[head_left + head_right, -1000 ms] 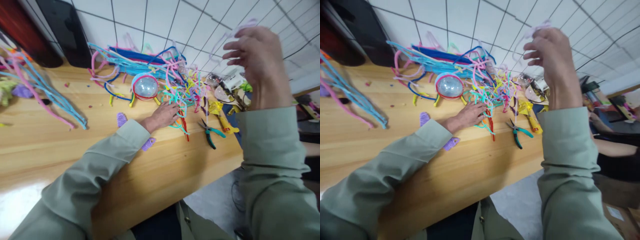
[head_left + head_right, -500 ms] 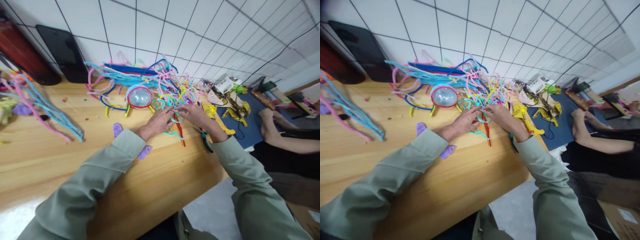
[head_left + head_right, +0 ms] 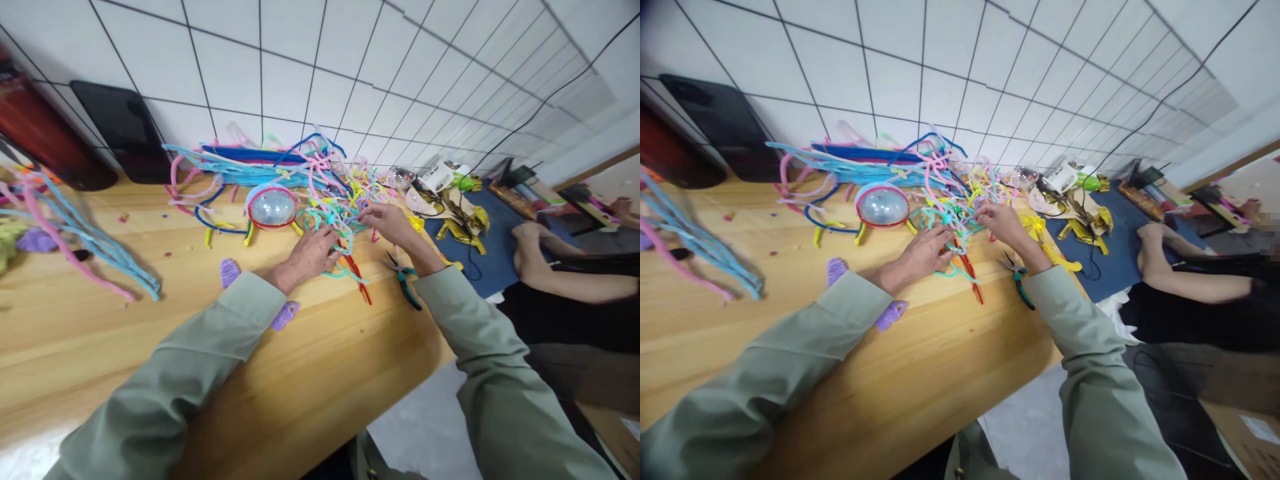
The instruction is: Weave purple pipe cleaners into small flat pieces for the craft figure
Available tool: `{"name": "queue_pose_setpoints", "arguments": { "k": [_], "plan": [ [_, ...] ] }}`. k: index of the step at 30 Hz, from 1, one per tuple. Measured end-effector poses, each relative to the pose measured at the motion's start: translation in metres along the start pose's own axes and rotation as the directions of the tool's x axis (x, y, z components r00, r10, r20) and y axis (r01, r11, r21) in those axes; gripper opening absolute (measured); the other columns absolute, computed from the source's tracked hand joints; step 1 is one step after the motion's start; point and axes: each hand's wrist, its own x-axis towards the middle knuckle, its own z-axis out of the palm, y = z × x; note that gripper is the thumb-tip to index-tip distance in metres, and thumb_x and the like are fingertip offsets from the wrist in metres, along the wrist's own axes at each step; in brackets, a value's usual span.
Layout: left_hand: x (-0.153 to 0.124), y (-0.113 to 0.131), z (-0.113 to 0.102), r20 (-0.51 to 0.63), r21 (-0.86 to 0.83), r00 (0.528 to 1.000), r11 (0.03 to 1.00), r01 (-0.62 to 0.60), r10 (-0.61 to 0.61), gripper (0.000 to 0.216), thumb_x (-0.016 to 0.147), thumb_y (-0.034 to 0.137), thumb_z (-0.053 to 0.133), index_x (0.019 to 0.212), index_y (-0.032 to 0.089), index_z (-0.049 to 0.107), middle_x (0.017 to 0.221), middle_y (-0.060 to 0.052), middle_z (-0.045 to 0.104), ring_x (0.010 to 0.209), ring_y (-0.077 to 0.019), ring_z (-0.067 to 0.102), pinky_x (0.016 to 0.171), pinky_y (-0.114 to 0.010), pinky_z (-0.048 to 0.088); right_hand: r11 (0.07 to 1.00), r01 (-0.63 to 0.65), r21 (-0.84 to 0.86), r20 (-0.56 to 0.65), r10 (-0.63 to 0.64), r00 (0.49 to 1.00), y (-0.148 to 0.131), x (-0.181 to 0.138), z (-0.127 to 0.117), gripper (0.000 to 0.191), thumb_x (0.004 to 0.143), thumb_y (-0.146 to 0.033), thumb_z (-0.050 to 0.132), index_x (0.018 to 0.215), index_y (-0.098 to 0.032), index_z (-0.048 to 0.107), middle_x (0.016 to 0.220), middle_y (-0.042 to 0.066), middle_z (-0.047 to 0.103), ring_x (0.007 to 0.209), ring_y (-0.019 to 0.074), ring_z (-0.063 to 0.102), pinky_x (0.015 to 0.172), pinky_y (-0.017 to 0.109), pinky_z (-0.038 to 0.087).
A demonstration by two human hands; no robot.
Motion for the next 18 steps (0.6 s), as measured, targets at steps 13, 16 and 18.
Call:
{"name": "queue_pose_setpoints", "arguments": {
  "k": [13,16,18],
  "plan": [
    [0.001,0.002,-0.001,0.024,0.020,1.000,1.000,-0.019,0.018,0.029,0.105,0.029,0.057,0.125,0.012,0.070,0.135,-0.017,0.070,0.133,-0.0341,0.063,0.115,-0.050,0.051,0.947,0.123,-0.296,-0.102,-0.160,0.982,0.000,0.029,0.000,0.011,0.092,-0.018,0.064,0.089,-0.022,0.074,0.105,0.012,0.076,0.107,0.0291,0.068,0.097,0.042,0.054],
    [0.002,0.000,0.002,0.014,0.021,1.000,1.000,-0.009,0.009,0.028,0.104,0.029,0.059,0.124,0.013,0.071,0.135,-0.017,0.070,0.131,-0.0339,0.064,0.113,-0.050,0.053,0.968,0.055,0.244,-0.275,0.015,0.961,0.009,0.043,-0.021,0.012,0.090,-0.023,0.072,0.081,-0.023,0.064,0.086,0.002,0.071,0.078,0.0174,0.065,0.073,0.030,0.055],
    [0.002,-0.001,0.004,0.010,0.018,1.000,1.000,-0.009,0.009,0.028,0.104,0.029,0.060,0.124,0.013,0.072,0.135,-0.017,0.070,0.131,-0.0335,0.064,0.113,-0.049,0.053,0.829,0.059,0.557,-0.281,0.121,0.952,0.010,0.050,-0.035,0.023,0.089,-0.030,0.079,0.080,-0.023,0.059,0.084,-0.001,0.071,0.069,0.0121,0.062,0.062,0.023,0.051]
  ]
}}
